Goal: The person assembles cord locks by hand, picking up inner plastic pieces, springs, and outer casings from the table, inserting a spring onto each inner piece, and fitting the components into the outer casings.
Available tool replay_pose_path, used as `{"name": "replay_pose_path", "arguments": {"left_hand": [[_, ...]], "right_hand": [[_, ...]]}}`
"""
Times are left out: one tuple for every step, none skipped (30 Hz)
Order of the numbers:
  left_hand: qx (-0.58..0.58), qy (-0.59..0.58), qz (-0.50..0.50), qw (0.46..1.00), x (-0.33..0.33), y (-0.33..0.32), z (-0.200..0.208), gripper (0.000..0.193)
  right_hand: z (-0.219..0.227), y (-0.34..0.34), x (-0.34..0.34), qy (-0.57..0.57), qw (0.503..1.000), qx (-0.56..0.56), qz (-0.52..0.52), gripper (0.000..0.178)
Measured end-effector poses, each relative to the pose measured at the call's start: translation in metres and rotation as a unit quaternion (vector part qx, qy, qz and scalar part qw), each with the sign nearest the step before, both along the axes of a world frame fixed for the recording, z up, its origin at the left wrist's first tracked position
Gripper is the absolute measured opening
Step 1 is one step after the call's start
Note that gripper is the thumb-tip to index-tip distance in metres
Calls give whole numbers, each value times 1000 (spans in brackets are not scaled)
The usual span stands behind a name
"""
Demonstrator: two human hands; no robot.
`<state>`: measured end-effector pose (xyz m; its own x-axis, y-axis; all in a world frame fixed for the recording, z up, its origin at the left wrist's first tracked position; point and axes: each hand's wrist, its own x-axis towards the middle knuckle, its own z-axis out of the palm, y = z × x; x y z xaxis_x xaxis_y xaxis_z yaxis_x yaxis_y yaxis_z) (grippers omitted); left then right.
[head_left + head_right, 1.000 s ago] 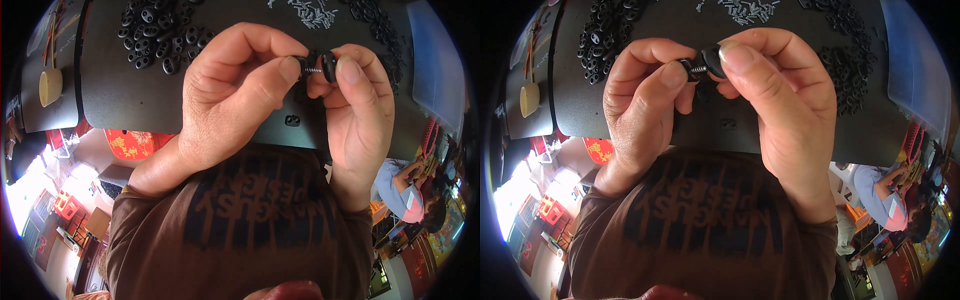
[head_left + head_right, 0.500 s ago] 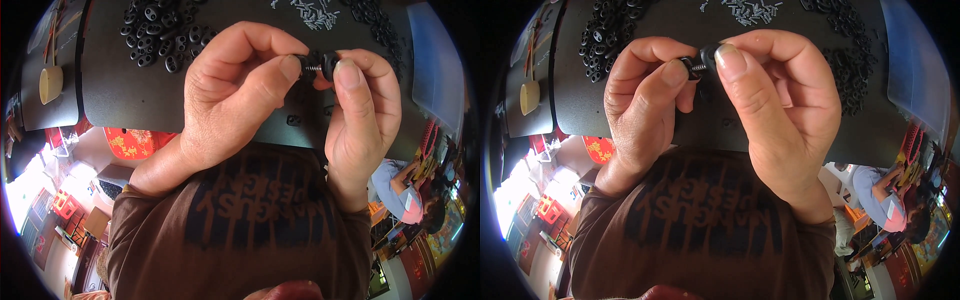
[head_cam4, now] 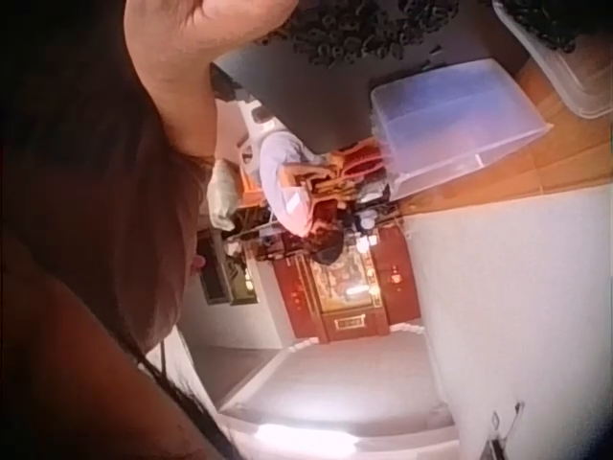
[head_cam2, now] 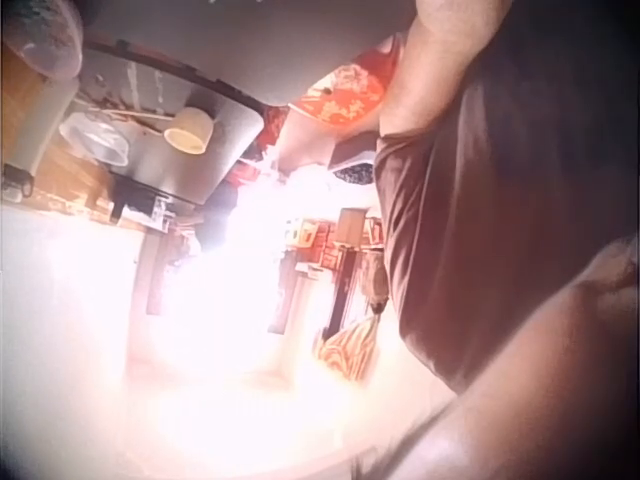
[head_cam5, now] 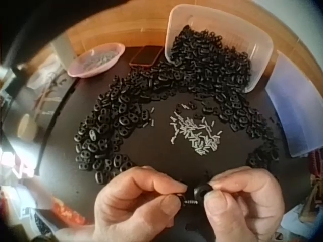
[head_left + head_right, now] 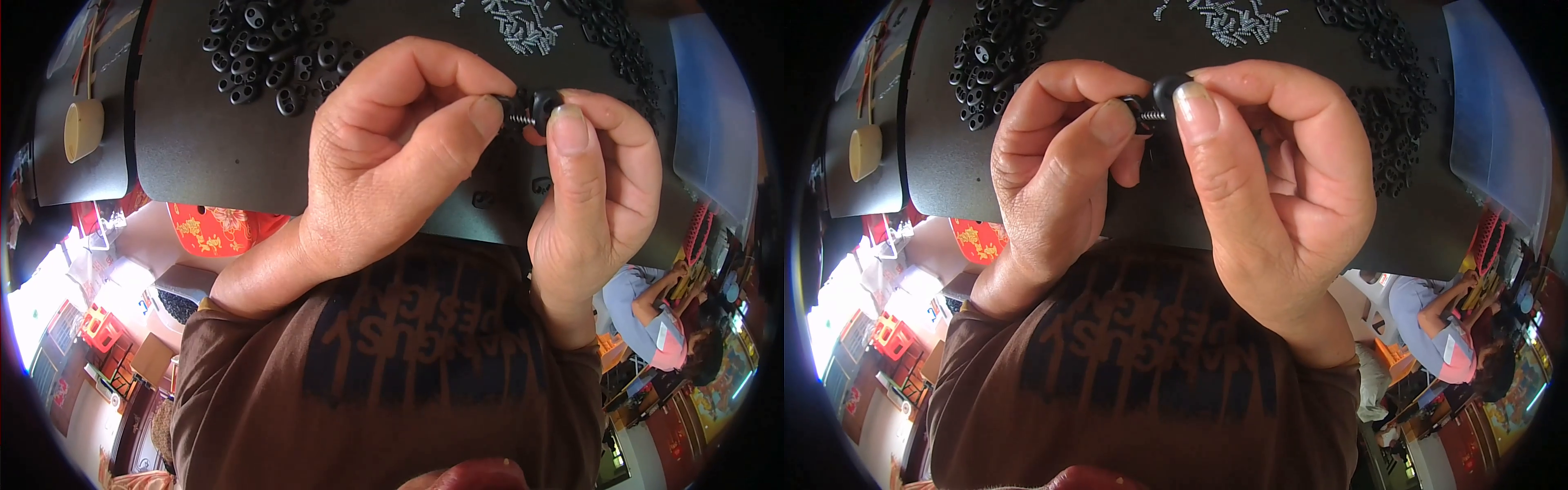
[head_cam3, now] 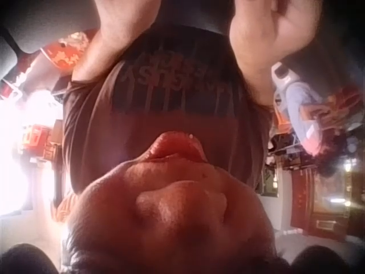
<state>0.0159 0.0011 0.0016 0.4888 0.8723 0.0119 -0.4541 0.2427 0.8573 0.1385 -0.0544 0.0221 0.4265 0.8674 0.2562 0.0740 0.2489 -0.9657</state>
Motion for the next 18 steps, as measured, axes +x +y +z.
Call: {"name": "replay_pose_path", "arguments": {"left_hand": [[1, -3, 2, 1000, 0, 0, 0, 13], [1, -3, 5, 1000, 0, 0, 1, 13], [-2, -2, 3, 1000, 0, 0, 1, 13], [-5, -1, 1, 1000, -1, 0, 0, 13], [-5, -1, 2, 1000, -1, 0, 0, 13], [-4, -1, 1, 1000, -1, 0, 0, 13], [-3, -1, -1, 1000, -2, -1, 0, 13], [-3, -1, -1, 1000, -2, -1, -1, 13], [-2, -2, 2, 1000, -2, -1, -1, 13], [-1, -3, 4, 1000, -2, -1, -1, 13], [-1, -3, 4, 1000, -1, -1, -1, 13], [-4, -10, 5, 1000, 0, -2, 0, 13], [-8, -17, 6, 1000, 0, -2, 0, 13], [-8, -17, 6, 1000, 0, -2, 0, 13], [-10, -9, 6, 1000, -1, -2, 0, 13], [-11, -1, 6, 1000, -1, -2, 0, 13], [-12, -1, 6, 1000, -1, -2, 1, 13], [-14, 1, 5, 1000, -1, -2, 1, 13]], "right_hand": [[0, 0, -1, 0, 1000, 1, 3, 15], [0, 0, -2, -7, 1000, 7, 0, 15], [0, 0, -2, -14, 1000, 14, -5, 14], [-1, 0, -2, -14, 1000, 14, -4, 14], [-3, 1, -2, -30, 999, 25, -5, 14], [-3, 1, -2, -46, 998, 37, -8, 14], [-3, 1, -2, -45, 998, 36, -7, 14], [-3, 0, -2, -37, 999, 31, -5, 14], [-3, 0, -2, -29, 999, 27, -4, 14], [-2, -1, -3, -29, 999, 27, -4, 14], [-2, -1, -3, -6, 1000, 16, -4, 14], [-2, -1, -3, 18, 1000, 6, -3, 14], [-1, -1, -3, 18, 1000, 6, -4, 14], [-1, -1, -3, 50, 999, -8, 2, 14], [-1, -1, -2, 81, 996, -22, 8, 15], [-1, -2, -3, 81, 996, -22, 8, 15], [0, -2, -4, 71, 997, -27, 5, 15], [0, -2, -4, 61, 998, -32, 1, 15]]}}
